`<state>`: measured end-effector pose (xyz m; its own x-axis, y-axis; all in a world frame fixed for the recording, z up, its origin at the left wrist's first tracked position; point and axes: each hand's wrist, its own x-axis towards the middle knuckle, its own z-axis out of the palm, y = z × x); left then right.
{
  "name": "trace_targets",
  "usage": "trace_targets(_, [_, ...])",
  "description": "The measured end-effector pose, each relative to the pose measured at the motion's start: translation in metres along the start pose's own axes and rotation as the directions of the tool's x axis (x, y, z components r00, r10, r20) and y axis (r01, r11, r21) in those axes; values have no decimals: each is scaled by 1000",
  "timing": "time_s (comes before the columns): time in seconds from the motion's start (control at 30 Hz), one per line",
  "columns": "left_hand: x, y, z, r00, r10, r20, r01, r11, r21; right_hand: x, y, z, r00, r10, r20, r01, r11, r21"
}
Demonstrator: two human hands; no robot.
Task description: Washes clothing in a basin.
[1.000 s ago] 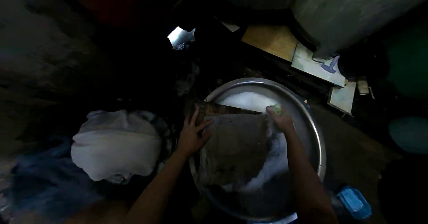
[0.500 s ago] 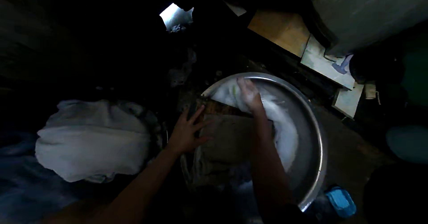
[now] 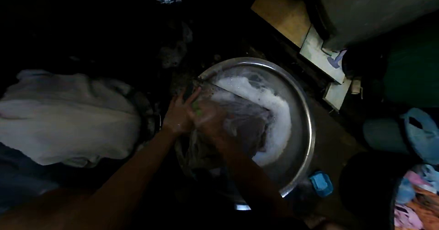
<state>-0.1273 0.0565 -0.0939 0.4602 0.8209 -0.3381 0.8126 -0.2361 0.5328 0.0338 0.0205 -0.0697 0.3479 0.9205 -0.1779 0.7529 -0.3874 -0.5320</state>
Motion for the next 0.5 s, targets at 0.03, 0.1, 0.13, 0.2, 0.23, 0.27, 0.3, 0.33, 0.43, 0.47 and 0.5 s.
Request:
trace_targets(0.03, [1,1,-3,1000,-12,4,12,1000,1,0,3,7,993,-98,65,94,994,60])
trace_targets(0.1, [0,-1,-3,1000,15,5,-15,999,29,19,72,-12,975,-103,197,117,992,-57])
trace_targets(0.13, [2,-2,0,1000,31,3,-31,999,45,33,113,-28,985,68,157,-35,978,-205])
trace_targets(0.2, [3,-1,4,999,48,2,-48,997,63,54,165,-58,919,390,59,-338,855,-394])
trace_targets(0.23, [3,-1,3,999,45,13,-45,997,65,57,158,-63,899,435,40,-382,826,-415])
trace_targets(0.27, [4,-1,0,999,40,24,-41,997,69,53,130,-60,920,388,56,-342,864,-370])
trace_targets(0.3, [4,-2,0,999,39,28,-41,996,74,40,90,-47,962,258,92,-228,939,-256])
trace_targets(0.33, [3,-1,-1,999,42,27,-44,996,72,24,46,-31,985,106,136,-95,992,-84])
trace_targets(0.43, [-3,3,-4,999,18,-34,-19,999,-34,5,-8,10,972,-178,151,167,983,83])
trace_targets(0.47, [-3,2,-5,1000,12,-8,-12,999,-32,9,16,4,966,-218,139,214,976,40])
trace_targets(0.5, [-3,2,-5,1000,13,9,-13,1000,-16,15,54,-12,969,-172,177,185,981,-60])
